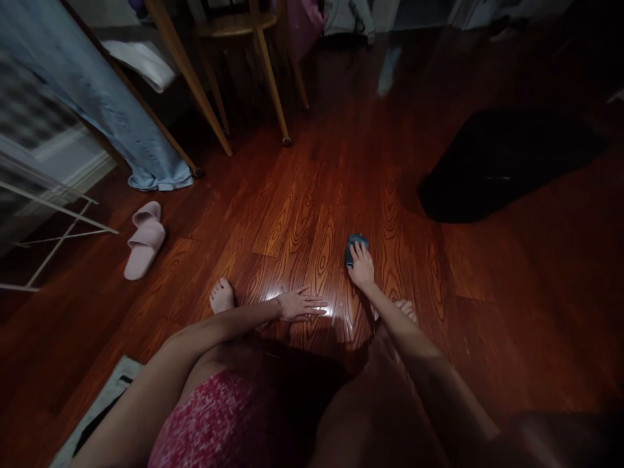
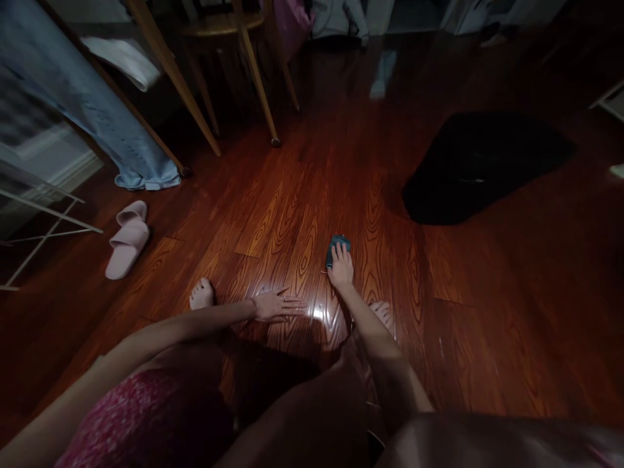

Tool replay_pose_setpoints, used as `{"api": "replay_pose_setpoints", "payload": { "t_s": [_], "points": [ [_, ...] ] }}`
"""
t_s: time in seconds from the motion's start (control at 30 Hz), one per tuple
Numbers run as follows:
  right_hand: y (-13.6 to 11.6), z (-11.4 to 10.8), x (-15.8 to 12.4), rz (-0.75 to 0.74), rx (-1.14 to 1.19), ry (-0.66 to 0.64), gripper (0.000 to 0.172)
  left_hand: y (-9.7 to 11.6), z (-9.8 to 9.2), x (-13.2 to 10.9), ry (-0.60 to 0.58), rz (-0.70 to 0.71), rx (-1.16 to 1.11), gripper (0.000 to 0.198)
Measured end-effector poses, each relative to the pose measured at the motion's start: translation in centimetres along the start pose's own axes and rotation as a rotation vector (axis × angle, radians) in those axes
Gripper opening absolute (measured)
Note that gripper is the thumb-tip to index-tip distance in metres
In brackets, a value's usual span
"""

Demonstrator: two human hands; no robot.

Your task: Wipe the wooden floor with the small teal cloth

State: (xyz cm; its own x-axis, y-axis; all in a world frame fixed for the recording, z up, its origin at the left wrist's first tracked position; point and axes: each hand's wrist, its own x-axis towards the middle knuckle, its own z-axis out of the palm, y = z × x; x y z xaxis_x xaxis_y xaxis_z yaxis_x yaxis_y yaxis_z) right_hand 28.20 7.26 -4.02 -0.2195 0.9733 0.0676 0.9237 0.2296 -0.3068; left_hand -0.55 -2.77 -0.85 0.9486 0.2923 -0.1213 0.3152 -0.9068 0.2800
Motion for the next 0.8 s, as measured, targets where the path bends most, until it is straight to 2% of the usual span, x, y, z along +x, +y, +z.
{"api": "replay_pose_setpoints", "payload": {
  "t_s": [0.07,0.23,0.33,0.43,0.53,0.63,0.7,0.8],
  "points": [
    [-1.0,0.6,-0.8,-0.082,0.033,-0.035,0.082,0.1,-0.1,0.0,-0.013,-0.014,-0.02,0.051],
    [-4.6,1.5,-6.2,-0.397,0.046,-0.149,0.09,0.2,-0.7,0.3,-0.081,-0.04,-0.078,0.051],
    [-5.4,1.3,-7.3,-0.535,0.042,-0.207,0.091,0.2,-1.0,0.4,-0.086,-0.046,-0.091,0.05],
    [-4.5,1.2,-6.0,-0.476,0.048,-0.175,0.092,0.3,-1.1,0.5,-0.087,-0.07,-0.114,0.049],
    [-2.7,1.5,-4.1,-0.22,0.049,-0.047,0.09,0.2,-1.0,0.4,-0.104,-0.092,-0.151,0.049],
    [-1.8,2.0,-3.7,-0.013,0.052,0.059,0.088,0.1,-0.7,0.3,-0.094,-0.101,-0.16,0.05],
    [-2.3,2.3,-4.7,-0.018,0.048,0.057,0.088,0.0,-0.6,0.1,-0.068,-0.084,-0.141,0.051],
    [-4.1,2.4,-6.8,-0.24,0.044,-0.055,0.09,0.0,-0.6,0.0,-0.05,-0.065,-0.136,0.051]
  ]
}}
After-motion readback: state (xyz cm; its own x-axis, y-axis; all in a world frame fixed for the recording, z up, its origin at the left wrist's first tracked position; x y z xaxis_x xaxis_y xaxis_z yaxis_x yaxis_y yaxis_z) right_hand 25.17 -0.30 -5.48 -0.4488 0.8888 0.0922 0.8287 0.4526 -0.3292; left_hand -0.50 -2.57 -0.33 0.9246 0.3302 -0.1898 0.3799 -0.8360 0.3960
